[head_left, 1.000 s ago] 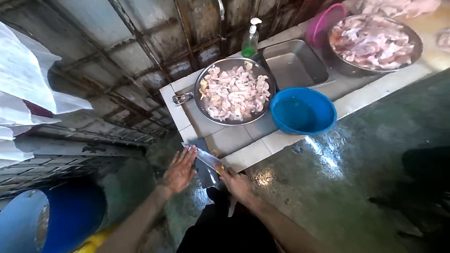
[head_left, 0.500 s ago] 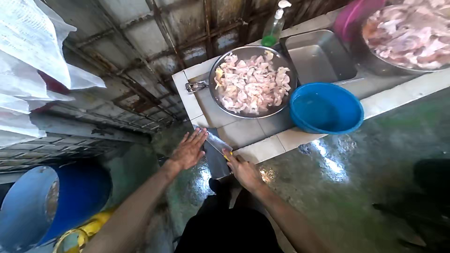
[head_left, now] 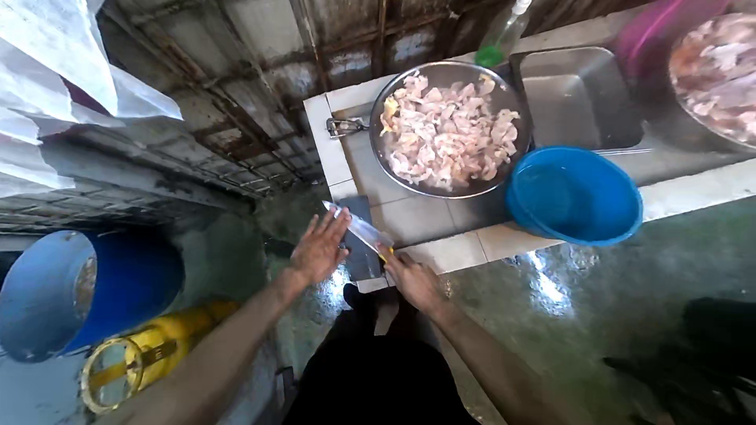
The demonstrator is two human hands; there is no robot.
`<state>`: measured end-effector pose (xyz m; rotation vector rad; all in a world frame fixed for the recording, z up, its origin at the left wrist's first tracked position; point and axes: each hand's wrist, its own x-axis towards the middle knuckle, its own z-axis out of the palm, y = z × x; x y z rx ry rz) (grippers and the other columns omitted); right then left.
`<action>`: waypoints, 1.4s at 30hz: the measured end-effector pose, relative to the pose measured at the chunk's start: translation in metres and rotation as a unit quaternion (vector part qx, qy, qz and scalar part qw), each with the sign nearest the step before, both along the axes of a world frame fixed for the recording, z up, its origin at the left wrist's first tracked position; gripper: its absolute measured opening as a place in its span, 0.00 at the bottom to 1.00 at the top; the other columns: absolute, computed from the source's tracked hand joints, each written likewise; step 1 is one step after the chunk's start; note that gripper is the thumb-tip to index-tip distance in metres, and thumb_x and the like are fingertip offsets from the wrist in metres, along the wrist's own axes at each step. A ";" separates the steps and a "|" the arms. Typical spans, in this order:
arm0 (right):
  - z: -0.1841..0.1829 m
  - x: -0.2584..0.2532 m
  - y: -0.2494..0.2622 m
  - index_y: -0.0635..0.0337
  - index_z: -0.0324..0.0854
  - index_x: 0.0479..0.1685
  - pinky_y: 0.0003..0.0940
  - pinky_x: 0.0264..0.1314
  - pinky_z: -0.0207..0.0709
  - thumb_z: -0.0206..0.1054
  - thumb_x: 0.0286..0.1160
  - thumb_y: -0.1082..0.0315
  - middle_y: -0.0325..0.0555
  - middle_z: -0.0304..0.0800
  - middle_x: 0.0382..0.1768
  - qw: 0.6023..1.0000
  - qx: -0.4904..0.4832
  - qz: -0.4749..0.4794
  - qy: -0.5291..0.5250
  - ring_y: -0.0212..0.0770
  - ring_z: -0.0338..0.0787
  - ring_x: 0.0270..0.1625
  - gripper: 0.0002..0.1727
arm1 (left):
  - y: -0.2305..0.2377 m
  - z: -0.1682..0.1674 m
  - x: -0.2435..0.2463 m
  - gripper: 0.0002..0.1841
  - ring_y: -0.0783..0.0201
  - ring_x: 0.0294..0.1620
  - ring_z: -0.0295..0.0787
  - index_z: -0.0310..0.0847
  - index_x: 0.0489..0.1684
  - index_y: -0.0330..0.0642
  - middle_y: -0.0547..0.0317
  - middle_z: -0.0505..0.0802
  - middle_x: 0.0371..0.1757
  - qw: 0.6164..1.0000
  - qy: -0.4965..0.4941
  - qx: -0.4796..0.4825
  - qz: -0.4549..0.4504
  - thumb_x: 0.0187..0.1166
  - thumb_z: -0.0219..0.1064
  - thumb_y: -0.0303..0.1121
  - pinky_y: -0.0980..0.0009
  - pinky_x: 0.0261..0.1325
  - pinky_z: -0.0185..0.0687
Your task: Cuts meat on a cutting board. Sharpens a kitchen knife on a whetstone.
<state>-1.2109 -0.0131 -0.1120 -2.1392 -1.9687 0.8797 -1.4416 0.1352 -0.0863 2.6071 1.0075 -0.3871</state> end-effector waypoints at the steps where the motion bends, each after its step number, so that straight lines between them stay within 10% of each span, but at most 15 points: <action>1: -0.004 0.000 0.002 0.18 0.55 0.92 0.56 0.39 0.88 0.52 0.92 0.47 0.54 0.91 0.53 1.000 0.012 0.002 -0.008 0.56 0.93 0.36 0.30 | 0.006 0.002 0.000 0.42 0.60 0.99 0.23 0.39 0.99 0.52 0.69 0.39 0.99 1.000 0.010 0.000 -0.003 0.88 0.55 0.55 0.41 0.96 0.35; 9: 0.007 0.008 -0.134 0.23 0.67 0.88 0.56 0.23 0.87 0.60 0.87 0.50 0.59 0.91 0.49 0.999 0.038 -0.024 0.004 0.55 0.91 0.24 0.29 | -0.123 0.016 0.018 0.44 0.53 0.99 0.29 0.43 0.98 0.48 0.62 0.45 0.99 0.994 -0.011 -0.102 0.039 0.85 0.55 0.59 0.39 0.95 0.34; 18: 0.000 -0.005 0.037 0.15 0.54 0.92 0.57 0.41 0.87 0.51 0.92 0.45 0.55 0.90 0.54 1.000 0.008 0.019 -0.016 0.58 0.93 0.40 0.30 | 0.027 0.001 -0.007 0.42 0.60 0.99 0.23 0.37 0.99 0.54 0.71 0.38 0.99 0.999 0.029 0.008 0.040 0.88 0.55 0.54 0.41 0.96 0.34; 26: 0.005 0.023 -0.127 0.26 0.70 0.87 0.58 0.26 0.88 0.61 0.87 0.52 0.61 0.92 0.50 0.998 0.060 -0.002 -0.002 0.58 0.93 0.27 0.28 | -0.130 0.005 0.019 0.44 0.53 0.99 0.32 0.48 0.97 0.47 0.63 0.49 0.99 0.993 -0.071 -0.067 0.064 0.84 0.54 0.61 0.40 0.95 0.38; 35: 0.009 -0.009 0.034 0.15 0.50 0.93 0.59 0.48 0.87 0.47 0.93 0.45 0.57 0.88 0.62 0.998 -0.030 0.020 -0.047 0.60 0.94 0.45 0.30 | 0.027 0.006 -0.004 0.40 0.60 0.99 0.24 0.39 0.99 0.53 0.70 0.40 0.99 0.999 0.019 -0.021 0.042 0.90 0.53 0.52 0.41 0.96 0.32; 42: 0.027 0.012 -0.124 0.32 0.71 0.87 0.60 0.30 0.88 0.63 0.87 0.54 0.64 0.92 0.51 0.999 0.014 -0.034 -0.013 0.61 0.94 0.29 0.29 | -0.114 0.004 0.023 0.38 0.56 0.99 0.31 0.46 0.98 0.51 0.67 0.47 0.99 0.992 -0.072 -0.096 0.039 0.89 0.53 0.53 0.41 0.96 0.37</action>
